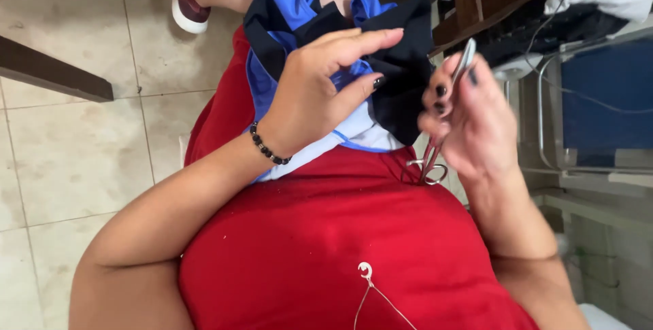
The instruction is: Trimming loose threads from a garment using scissors
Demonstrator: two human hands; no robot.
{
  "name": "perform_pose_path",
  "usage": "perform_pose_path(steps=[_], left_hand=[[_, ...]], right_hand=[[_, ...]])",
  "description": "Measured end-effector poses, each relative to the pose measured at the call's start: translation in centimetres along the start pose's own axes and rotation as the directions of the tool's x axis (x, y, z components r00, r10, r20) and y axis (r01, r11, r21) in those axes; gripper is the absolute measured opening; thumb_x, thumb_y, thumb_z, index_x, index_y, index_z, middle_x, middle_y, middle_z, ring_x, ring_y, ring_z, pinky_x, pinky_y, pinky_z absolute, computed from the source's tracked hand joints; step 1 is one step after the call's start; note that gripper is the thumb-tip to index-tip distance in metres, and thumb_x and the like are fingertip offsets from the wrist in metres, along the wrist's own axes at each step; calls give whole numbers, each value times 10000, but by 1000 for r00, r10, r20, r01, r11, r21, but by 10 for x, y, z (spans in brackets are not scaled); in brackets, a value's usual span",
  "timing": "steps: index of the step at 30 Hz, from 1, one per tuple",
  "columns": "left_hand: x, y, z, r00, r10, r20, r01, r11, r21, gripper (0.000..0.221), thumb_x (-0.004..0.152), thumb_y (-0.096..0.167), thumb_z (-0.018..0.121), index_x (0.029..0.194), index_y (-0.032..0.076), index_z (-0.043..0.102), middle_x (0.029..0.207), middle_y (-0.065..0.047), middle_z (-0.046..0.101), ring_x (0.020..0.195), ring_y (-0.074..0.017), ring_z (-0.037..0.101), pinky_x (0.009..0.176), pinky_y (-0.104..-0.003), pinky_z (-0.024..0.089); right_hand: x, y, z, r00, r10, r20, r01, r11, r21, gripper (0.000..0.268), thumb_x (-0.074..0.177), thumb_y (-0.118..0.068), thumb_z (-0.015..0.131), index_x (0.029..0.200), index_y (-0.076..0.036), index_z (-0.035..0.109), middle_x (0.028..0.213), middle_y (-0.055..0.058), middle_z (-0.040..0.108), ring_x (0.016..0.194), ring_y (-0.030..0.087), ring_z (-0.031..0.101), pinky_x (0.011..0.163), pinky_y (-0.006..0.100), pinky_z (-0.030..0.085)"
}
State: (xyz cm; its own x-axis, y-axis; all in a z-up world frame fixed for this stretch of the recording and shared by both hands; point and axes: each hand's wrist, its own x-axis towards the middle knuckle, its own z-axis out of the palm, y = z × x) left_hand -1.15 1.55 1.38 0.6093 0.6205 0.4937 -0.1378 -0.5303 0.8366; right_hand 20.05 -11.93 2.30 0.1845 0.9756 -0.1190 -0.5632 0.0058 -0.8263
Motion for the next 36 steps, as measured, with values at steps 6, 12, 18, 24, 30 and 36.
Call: perform_pose_path(steps=[6, 12, 18, 24, 30, 36], left_hand=[[-2, 10, 0, 1000, 4, 12, -4, 1000, -19, 353, 993, 30, 723, 1329, 115, 655, 1305, -62, 731, 1222, -206, 709, 1081, -294, 558], [-3, 6, 1, 999, -9, 42, 9, 1000, -5, 419, 984, -23, 694, 1369, 130, 631, 1332, -76, 722, 1248, -198, 695, 1092, -275, 548], [-5, 9, 5, 989, 1, 148, -20, 991, 131, 534, 939, -35, 704, 1431, 121, 568, 1244, -60, 760, 1262, -301, 670, 1117, -349, 524], [-5, 11, 7, 970, -19, 241, -13, 992, 129, 583, 938, -64, 685, 1474, 110, 534, 958, -26, 666, 945, -235, 660, 983, -331, 551], [-7, 7, 10, 960, -26, 277, -14, 990, 143, 623, 935, -64, 677, 1505, 122, 508, 928, -12, 604, 840, -200, 598, 850, -310, 538], [-8, 4, 11, 961, -13, 278, -21, 993, 120, 609, 981, -30, 704, 1520, 143, 482, 961, -14, 634, 878, -199, 627, 887, -312, 549]], right_hand=[[-36, -19, 10, 979, 11, 205, 119, 784, -609, 236, 1080, -194, 521, 1191, 11, 552, 956, 133, 681, 818, 180, 691, 770, 303, 614], [-20, -33, 26, 913, -209, 351, 359, -1, -933, 80, 1074, -17, 676, 1121, 18, 622, 1040, 136, 746, 999, 229, 754, 894, 298, 571], [-4, -46, 23, 775, 31, 631, 574, -451, -684, 297, 1137, -158, 513, 1275, 54, 668, 1115, 169, 704, 895, 335, 632, 830, 434, 516], [5, -40, 9, 909, 233, 346, 403, -280, -871, 350, 1114, -280, 377, 1199, -36, 612, 1061, 145, 630, 956, 367, 617, 794, 482, 492], [12, -39, 15, 928, 269, 257, 324, -241, -915, 315, 1115, -291, 402, 1093, -62, 617, 967, 131, 652, 881, 360, 617, 744, 490, 488], [13, -38, 16, 926, 275, 259, 327, -242, -914, 309, 1113, -314, 429, 1059, -60, 597, 942, 138, 648, 853, 361, 619, 704, 487, 480]])
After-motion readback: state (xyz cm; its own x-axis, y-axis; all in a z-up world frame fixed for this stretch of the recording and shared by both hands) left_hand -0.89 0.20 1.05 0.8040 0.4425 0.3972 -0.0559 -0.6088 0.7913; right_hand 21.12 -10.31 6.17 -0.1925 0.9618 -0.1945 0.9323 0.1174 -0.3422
